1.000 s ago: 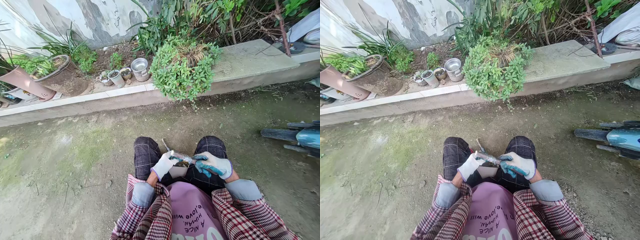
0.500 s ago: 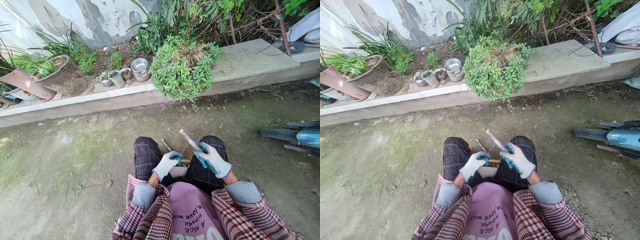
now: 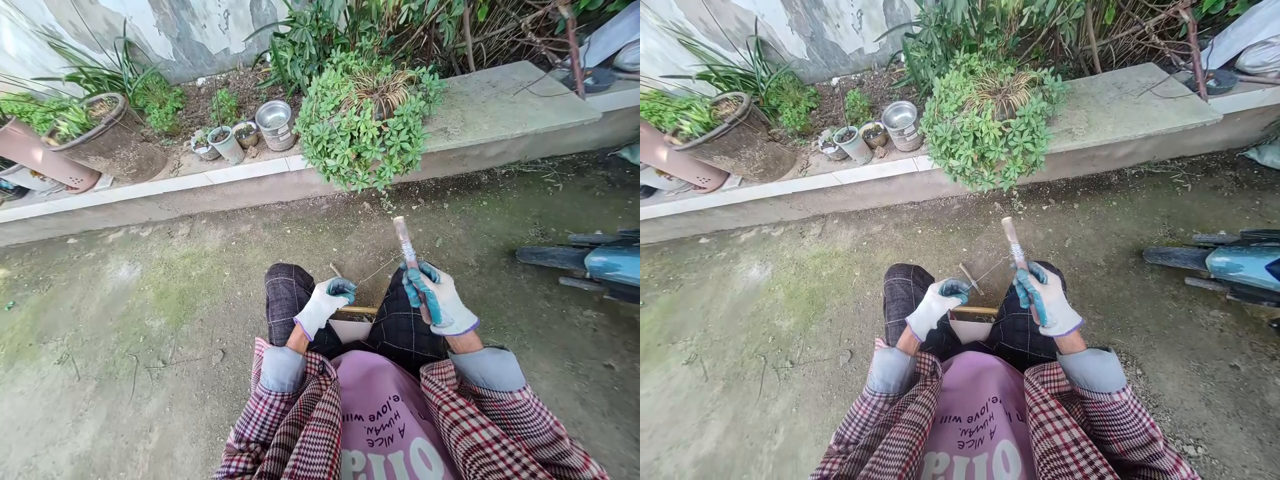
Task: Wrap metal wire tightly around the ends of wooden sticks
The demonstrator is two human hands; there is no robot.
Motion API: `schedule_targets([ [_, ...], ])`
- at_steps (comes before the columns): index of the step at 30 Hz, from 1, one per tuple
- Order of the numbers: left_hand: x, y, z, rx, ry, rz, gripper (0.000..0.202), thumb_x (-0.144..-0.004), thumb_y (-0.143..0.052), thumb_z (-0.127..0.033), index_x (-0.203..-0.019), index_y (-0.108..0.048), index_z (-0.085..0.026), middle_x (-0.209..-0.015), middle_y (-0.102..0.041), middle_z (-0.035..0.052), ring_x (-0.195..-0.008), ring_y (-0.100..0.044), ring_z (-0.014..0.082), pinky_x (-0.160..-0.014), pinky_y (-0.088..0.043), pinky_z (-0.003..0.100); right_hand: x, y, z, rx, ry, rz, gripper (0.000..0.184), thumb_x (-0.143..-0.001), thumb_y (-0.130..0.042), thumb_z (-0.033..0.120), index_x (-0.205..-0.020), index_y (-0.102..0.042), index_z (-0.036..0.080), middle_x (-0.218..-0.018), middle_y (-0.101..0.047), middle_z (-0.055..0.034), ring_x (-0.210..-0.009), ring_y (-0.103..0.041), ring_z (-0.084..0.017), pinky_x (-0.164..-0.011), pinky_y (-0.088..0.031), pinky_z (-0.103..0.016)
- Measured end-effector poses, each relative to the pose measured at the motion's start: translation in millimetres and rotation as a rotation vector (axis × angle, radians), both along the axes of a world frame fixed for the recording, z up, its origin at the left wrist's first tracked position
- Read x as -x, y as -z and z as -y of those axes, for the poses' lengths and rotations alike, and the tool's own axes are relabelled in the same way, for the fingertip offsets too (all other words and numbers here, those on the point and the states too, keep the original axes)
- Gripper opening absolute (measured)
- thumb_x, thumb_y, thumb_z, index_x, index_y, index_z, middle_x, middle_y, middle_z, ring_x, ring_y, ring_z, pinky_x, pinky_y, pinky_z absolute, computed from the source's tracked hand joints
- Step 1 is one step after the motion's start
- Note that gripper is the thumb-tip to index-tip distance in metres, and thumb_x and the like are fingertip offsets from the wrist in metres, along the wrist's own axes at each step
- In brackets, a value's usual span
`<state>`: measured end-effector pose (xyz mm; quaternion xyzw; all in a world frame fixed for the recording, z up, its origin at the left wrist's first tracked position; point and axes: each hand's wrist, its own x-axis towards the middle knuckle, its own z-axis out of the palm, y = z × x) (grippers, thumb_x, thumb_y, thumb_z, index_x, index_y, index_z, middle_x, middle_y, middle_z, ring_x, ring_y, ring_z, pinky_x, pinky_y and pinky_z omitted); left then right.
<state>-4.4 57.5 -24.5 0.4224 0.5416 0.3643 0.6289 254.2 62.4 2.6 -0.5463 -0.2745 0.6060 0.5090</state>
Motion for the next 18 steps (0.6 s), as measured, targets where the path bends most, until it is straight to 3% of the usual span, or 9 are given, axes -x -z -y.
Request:
schedule_targets([
  [3,-0.9,-15.3,3.3,0.026,0.057,0.078,0.033,-0.064,-0.085,-0.024,-0.095,-0.083,-0.013,-0.092,-0.08,0.0064,-0.083,-0.069,0.0167,-0.087,-0.056,0.031,-1.0,0.1,1.1,0.012,0.042,-0.065,0.053,-0.063,-0.097,0.055,-0.091,-0.074,0.017,-0.065,-0.06,0.004,-0.044,-0.045,-0.006,-0.032,-0.035,-0.017],
  [6,-3.4,-23.9,5.2,0.067,0.053,0.11,0.033,-0.071,-0.082,-0.032,-0.097,-0.083,-0.011,-0.081,-0.075,0.0036,-0.068,-0.062,0.0121,-0.068,-0.052,0.025,-2.1,0.3,3.0,0.036,-0.003,-0.104,0.049,-0.065,-0.098,0.051,-0.092,-0.075,0.016,-0.065,-0.058,0.0044,-0.045,-0.043,-0.004,-0.033,-0.032,-0.014],
  [9,-5.8,-27.2,6.1,0.084,-0.006,0.015,0.034,-0.077,-0.077,-0.038,-0.095,-0.083,-0.011,-0.071,-0.07,0.0021,-0.058,-0.054,0.01,-0.054,-0.042,0.023,-4.5,-1.3,4.4,0.016,-0.079,-0.178,0.044,-0.071,-0.097,0.046,-0.094,-0.076,0.016,-0.064,-0.054,0.0049,-0.046,-0.041,-0.004,-0.034,-0.032,-0.014],
  [13,-7.8,-33.4,10.6,0.059,-0.008,0.007,0.033,-0.071,-0.079,-0.037,-0.089,-0.084,-0.011,-0.075,-0.073,0.0041,-0.057,-0.052,0.0094,-0.052,-0.041,0.022,-8.5,-1.5,3.6,-0.007,-0.098,-0.25,0.038,-0.077,-0.092,0.045,-0.094,-0.076,0.015,-0.063,-0.051,0.0052,-0.047,-0.037,-0.004,-0.035,-0.03,-0.015],
  [18,-9.5,-44.0,20.3,0.044,0.029,0.077,0.034,-0.071,-0.078,-0.035,-0.094,-0.084,-0.011,-0.081,-0.075,0.0054,-0.053,-0.051,0.0072,-0.051,-0.04,0.023,-8.2,4.5,1.8,0.013,-0.083,-0.264,0.036,-0.074,-0.094,0.039,-0.092,-0.075,0.015,-0.064,-0.049,0.006,-0.048,-0.036,-0.004,-0.036,-0.03,-0.014],
])
